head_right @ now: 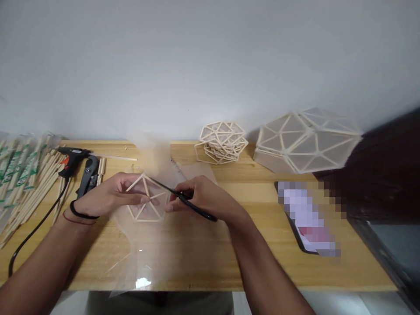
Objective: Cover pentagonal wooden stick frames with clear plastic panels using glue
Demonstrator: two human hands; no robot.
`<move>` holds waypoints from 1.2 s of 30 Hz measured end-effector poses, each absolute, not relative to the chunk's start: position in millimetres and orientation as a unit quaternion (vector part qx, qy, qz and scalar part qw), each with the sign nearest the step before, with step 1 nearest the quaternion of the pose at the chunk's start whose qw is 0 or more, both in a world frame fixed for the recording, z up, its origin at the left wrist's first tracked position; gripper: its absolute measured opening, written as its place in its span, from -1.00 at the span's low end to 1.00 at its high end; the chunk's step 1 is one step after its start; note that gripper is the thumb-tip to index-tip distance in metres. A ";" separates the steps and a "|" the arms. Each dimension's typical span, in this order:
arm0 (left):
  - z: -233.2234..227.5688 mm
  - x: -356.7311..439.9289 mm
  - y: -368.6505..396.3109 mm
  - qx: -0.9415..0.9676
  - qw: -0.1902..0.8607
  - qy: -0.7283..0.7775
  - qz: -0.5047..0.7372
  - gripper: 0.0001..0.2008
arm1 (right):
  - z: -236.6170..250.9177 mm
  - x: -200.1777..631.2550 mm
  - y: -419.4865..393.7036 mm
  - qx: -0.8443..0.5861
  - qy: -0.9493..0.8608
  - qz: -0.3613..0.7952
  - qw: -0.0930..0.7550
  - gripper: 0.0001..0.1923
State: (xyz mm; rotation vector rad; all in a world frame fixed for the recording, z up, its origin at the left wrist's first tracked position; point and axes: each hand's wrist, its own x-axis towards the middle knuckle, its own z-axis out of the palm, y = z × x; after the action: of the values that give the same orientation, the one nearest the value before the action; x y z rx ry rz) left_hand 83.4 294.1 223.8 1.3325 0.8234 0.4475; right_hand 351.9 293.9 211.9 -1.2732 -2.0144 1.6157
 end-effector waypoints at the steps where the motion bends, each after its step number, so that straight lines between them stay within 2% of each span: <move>1: 223.2 83.2 294.1 0.594 0.687 0.367 0.201 -0.72 | 212.0 351.9 294.1 -0.440 -0.694 0.555 0.130 -0.74; 8: 221.1 82.4 294.0 0.594 0.687 0.369 0.199 -0.74 | 212.4 348.7 292.8 -0.434 -0.682 0.568 0.157 -0.82; 13: 221.3 86.2 291.8 0.606 0.686 0.351 0.199 -0.79 | 209.2 346.7 291.5 -0.440 -0.678 0.564 0.166 -0.77; 25: 217.9 89.7 290.7 0.612 0.686 0.336 0.207 -0.76 | 208.2 344.7 290.9 -0.422 -0.670 0.588 0.166 -0.71; 36: 218.4 91.4 289.0 0.598 0.691 0.350 0.203 -0.75 | 206.8 345.6 295.1 -0.430 -0.704 0.542 0.159 -0.70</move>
State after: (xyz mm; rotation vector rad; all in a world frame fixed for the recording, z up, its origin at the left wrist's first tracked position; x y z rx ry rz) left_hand 91.4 289.0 218.4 1.3376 0.7822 0.4543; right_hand 345.6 295.1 206.8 -1.2291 -2.0128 1.5493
